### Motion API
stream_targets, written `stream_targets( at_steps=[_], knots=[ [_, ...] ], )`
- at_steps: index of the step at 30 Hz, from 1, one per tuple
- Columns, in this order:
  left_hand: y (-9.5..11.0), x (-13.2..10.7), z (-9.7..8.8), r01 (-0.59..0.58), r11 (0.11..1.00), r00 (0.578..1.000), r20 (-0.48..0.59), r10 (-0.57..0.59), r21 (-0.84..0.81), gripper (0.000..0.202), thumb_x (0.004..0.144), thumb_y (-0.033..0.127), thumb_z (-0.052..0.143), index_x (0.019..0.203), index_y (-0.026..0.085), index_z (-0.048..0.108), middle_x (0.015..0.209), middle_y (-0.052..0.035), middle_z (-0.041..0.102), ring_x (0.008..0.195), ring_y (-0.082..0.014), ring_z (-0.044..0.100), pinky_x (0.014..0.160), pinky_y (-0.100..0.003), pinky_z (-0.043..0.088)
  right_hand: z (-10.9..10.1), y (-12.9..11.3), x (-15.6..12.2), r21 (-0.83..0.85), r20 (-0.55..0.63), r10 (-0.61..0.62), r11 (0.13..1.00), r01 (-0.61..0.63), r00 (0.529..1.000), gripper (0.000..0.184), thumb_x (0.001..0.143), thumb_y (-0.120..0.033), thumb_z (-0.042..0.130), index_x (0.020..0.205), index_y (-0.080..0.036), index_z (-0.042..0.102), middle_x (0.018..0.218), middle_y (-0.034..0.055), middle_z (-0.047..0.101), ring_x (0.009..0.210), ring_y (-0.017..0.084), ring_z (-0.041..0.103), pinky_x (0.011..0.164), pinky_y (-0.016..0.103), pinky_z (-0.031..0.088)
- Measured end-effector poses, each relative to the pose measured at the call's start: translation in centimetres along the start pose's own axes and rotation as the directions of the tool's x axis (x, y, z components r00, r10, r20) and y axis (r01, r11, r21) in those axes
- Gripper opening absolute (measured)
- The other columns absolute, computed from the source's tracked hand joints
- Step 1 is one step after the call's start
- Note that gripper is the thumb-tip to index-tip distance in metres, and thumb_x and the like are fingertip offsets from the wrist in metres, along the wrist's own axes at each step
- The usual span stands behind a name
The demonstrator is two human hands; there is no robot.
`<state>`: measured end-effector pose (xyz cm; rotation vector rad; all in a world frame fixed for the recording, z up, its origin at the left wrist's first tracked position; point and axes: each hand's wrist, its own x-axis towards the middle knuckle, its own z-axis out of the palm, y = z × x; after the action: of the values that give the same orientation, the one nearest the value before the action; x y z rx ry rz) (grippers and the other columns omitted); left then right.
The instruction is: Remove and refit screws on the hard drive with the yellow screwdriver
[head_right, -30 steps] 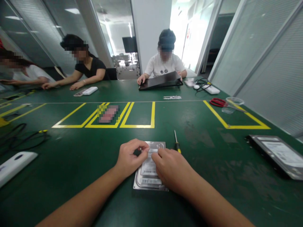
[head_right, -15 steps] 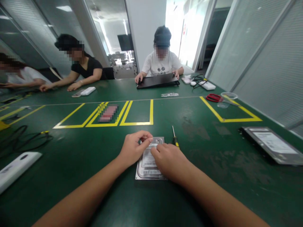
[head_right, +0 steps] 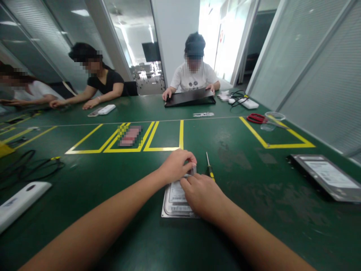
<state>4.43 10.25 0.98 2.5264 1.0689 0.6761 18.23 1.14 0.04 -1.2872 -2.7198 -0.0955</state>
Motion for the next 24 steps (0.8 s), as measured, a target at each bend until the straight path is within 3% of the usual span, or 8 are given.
stream_targets(
  at_steps=[6,18,24],
  knots=[
    [-0.7,0.8,0.9,0.017,1.000,0.998,0.057,-0.017,0.007,0.010,0.083,0.018,0.064,0.077,0.019,0.072,0.078,-0.0015,0.073,0.076,-0.0178,0.064,0.074,-0.030,0.048,0.1,0.0,-0.1,-0.002,-0.006,0.008,1.000,-0.008,1.000,0.008,0.088,-0.012,0.053,0.087,-0.016,0.060,0.084,0.0049,0.065,0.073,0.019,0.056,0.066,0.032,0.032],
    [-0.2,1.2,0.2,0.081,0.996,0.988,0.128,-0.084,0.029,0.014,0.078,0.019,0.062,0.073,0.020,0.075,0.076,-0.0025,0.073,0.071,-0.0167,0.064,0.069,-0.027,0.048,0.0,0.0,-0.1,0.011,-0.010,0.011,1.000,-0.010,1.000,0.010,0.087,-0.010,0.053,0.088,-0.016,0.060,0.085,0.0052,0.066,0.075,0.019,0.057,0.067,0.032,0.033],
    [0.6,1.4,-0.1,0.225,0.974,0.966,0.129,-0.226,0.022,0.012,0.074,0.019,0.065,0.071,0.022,0.076,0.075,-0.0012,0.074,0.069,-0.0178,0.065,0.065,-0.028,0.047,-0.1,0.0,0.0,0.013,-0.009,0.008,1.000,-0.008,1.000,0.008,0.087,-0.011,0.054,0.087,-0.016,0.060,0.084,0.0051,0.065,0.074,0.019,0.056,0.065,0.032,0.032]
  ],
)
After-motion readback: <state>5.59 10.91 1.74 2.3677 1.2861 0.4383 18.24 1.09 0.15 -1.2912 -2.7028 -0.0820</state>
